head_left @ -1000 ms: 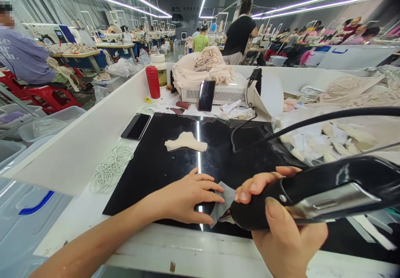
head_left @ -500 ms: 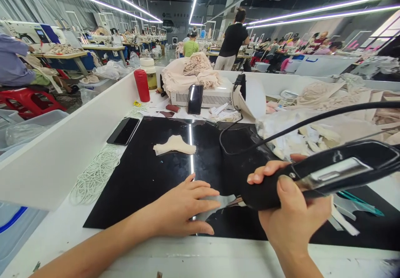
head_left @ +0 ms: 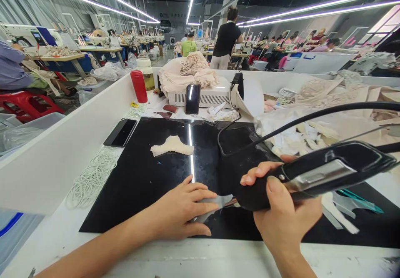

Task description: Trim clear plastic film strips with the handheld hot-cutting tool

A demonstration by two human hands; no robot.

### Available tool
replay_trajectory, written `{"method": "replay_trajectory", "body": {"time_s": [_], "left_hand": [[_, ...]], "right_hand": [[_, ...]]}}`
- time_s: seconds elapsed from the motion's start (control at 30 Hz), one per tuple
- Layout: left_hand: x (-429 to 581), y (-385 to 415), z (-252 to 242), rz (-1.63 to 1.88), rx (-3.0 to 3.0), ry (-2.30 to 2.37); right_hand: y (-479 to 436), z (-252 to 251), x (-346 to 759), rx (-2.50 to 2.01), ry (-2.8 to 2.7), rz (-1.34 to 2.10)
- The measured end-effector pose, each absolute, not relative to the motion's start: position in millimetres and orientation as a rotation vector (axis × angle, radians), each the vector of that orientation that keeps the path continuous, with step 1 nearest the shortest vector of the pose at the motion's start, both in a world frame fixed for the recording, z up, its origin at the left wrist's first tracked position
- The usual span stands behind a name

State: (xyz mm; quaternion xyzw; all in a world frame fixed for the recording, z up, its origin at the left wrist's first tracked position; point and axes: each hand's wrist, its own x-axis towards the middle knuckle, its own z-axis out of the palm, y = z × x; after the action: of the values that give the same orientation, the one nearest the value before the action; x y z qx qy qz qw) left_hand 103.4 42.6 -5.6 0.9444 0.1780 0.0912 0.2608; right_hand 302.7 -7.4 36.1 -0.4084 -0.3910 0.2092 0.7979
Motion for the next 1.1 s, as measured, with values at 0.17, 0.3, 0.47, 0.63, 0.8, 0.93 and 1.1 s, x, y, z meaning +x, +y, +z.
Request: {"method": "replay_trajectory", "body": {"time_s": [0.17, 0.3, 0.47, 0.63, 0.8, 0.93, 1.1], "left_hand": [[102, 42, -6, 0.259, 2.559, 0.480], [101, 42, -6, 0.247, 2.570, 0.481], [100, 43, -8, 0.268, 2.559, 0.484], [99, 42, -8, 0.258, 2.548, 0.485], [98, 42, -4, 0.276, 2.493, 0.508], [100, 46, -13, 0.457, 2.451, 0.727], [104, 51, -26, 0.587, 2.469, 0.963]], "right_hand": [[-8, 39, 305, -0.885, -0.831, 0.458], [-7, 44, 313, -0.878, -0.775, 0.391], [-4, 43, 319, -0.865, -0.764, 0.377], [-4, 39, 317, -0.875, -0.775, 0.385], [-5, 38, 319, -0.890, -0.778, 0.396], [-6, 37, 323, -0.913, -0.829, 0.362], [-6, 38, 331, -1.011, -0.980, 0.338]]}}
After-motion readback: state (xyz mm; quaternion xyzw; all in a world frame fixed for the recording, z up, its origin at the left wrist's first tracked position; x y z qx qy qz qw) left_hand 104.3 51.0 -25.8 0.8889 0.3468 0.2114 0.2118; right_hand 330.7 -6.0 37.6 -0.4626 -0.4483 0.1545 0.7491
